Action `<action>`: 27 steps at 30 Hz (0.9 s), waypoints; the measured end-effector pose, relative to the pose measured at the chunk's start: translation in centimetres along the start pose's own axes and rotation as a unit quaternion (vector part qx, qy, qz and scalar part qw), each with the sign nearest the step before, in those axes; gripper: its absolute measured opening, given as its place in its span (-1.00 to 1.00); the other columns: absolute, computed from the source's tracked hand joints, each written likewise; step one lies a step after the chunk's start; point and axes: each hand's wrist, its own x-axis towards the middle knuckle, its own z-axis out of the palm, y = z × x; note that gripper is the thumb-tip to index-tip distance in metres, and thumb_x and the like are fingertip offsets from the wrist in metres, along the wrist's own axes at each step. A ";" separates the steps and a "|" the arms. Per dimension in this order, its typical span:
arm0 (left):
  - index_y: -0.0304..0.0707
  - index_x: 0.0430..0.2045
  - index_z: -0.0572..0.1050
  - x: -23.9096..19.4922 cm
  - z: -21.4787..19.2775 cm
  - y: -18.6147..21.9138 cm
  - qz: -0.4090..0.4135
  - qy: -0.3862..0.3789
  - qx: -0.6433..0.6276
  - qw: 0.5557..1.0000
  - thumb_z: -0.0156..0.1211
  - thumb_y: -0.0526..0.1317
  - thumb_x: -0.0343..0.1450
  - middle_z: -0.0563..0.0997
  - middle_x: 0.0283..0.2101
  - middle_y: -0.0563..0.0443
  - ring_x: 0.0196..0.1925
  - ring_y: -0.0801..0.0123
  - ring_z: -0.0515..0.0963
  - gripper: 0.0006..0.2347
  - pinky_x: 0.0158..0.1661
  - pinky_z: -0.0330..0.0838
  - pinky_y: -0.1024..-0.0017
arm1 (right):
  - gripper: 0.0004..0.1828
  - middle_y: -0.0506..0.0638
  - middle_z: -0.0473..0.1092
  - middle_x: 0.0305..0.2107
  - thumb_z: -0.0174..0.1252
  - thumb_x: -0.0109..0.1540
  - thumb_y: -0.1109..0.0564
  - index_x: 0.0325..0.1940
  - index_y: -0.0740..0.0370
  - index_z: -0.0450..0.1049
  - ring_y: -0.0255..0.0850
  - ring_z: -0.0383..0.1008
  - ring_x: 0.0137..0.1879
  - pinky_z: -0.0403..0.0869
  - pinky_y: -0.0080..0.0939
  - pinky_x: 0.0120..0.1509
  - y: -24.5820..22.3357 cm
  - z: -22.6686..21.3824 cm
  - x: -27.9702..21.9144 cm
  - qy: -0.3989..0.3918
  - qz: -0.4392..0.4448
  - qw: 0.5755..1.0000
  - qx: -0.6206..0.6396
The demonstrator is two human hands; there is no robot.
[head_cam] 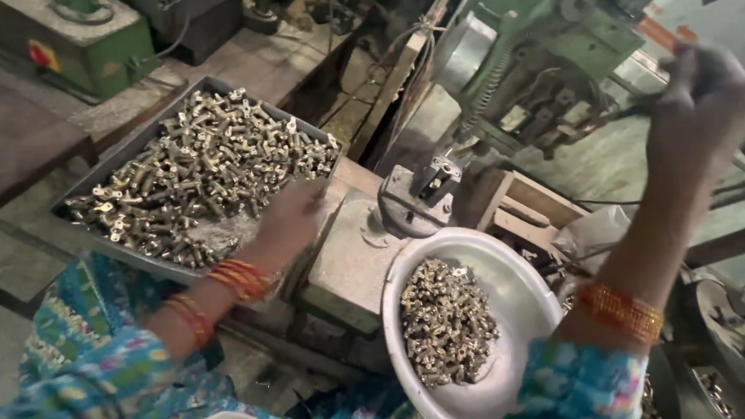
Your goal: The recorder is using a manual industrial press machine to process small brass-colored metal components.
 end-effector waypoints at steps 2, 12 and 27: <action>-0.30 0.06 0.57 -1.1 -2.5 -7.1 0.005 0.021 0.072 0.997 0.15 -0.32 0.42 0.62 0.01 -0.23 -0.08 -0.01 0.65 -0.69 -0.04 0.54 0.10 | -0.84 0.19 0.45 -0.38 0.07 0.44 0.28 -0.08 0.44 0.55 -0.04 0.47 -0.33 0.39 0.02 -0.15 -1.3 -1.0 -1.9 -0.077 0.012 0.997 0.024; -0.21 -0.41 0.66 -5.5 -3.8 -21.4 -0.207 -0.175 0.379 0.884 0.38 0.00 0.23 0.69 -0.32 -0.25 -0.20 -0.10 0.69 -0.72 -0.13 0.58 0.02 | -0.83 0.30 0.44 -0.46 -0.03 0.45 0.22 -0.02 0.38 0.43 0.18 0.45 -0.33 0.37 0.18 -0.23 -2.4 10.1 -20.9 -0.026 0.222 0.970 -0.092; -0.15 -0.11 0.69 0.6 -4.4 -6.0 -0.154 0.028 0.047 0.987 0.31 -0.19 0.36 0.71 -0.28 -0.17 -0.29 0.19 0.68 -0.76 -0.20 0.55 0.29 | -0.41 0.20 0.53 -0.30 0.16 0.33 0.18 0.44 0.09 0.22 -0.01 0.55 -0.32 0.49 0.02 -0.28 -13.1 8.1 -20.4 -0.094 0.307 0.940 0.113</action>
